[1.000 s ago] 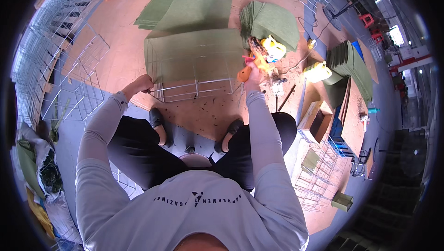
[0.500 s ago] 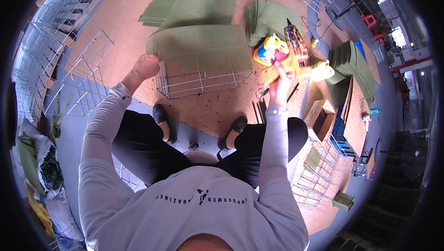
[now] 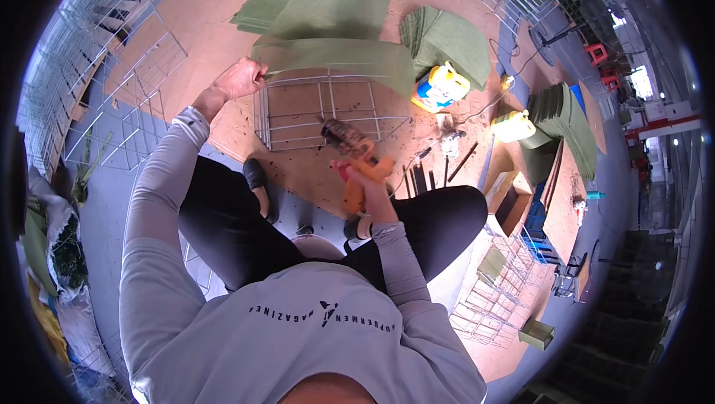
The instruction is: The recorder uses a glue gun and a drill to assemble the frame and fabric covering of a storage cube.
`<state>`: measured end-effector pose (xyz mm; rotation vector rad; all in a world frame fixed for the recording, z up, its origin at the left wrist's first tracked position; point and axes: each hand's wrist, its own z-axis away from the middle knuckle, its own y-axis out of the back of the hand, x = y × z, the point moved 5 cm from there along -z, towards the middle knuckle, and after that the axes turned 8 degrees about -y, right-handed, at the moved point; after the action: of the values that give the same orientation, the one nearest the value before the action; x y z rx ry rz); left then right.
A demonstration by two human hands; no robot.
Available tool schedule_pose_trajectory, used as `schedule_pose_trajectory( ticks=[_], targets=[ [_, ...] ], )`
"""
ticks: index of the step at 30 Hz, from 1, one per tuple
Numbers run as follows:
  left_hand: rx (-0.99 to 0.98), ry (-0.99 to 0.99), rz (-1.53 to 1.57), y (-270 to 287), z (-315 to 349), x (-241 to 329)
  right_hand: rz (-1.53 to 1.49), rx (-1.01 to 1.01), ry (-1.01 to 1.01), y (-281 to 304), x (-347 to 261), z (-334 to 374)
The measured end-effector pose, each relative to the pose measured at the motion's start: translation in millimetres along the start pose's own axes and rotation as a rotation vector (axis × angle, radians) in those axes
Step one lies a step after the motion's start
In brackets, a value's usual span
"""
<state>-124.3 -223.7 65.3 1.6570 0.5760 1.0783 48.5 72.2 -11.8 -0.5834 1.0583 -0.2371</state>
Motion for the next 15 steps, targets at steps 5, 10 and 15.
schedule_pose_trajectory(
  ticks=[5, 10, 15],
  targets=[
    [-0.012, -0.040, -0.040, -15.6, 5.8, -12.3, -0.019, -0.031, -0.139, -24.9, 50.4, -6.5],
    [-0.061, -0.142, -0.173, -27.7, 4.3, -2.5, 0.016, -0.050, -0.198, -41.3, 61.4, -16.7],
    [-0.009, -0.258, -0.264, -26.3, 2.3, 19.5, 0.052, -0.105, -0.198, -55.0, 71.7, -33.5]
  ],
)
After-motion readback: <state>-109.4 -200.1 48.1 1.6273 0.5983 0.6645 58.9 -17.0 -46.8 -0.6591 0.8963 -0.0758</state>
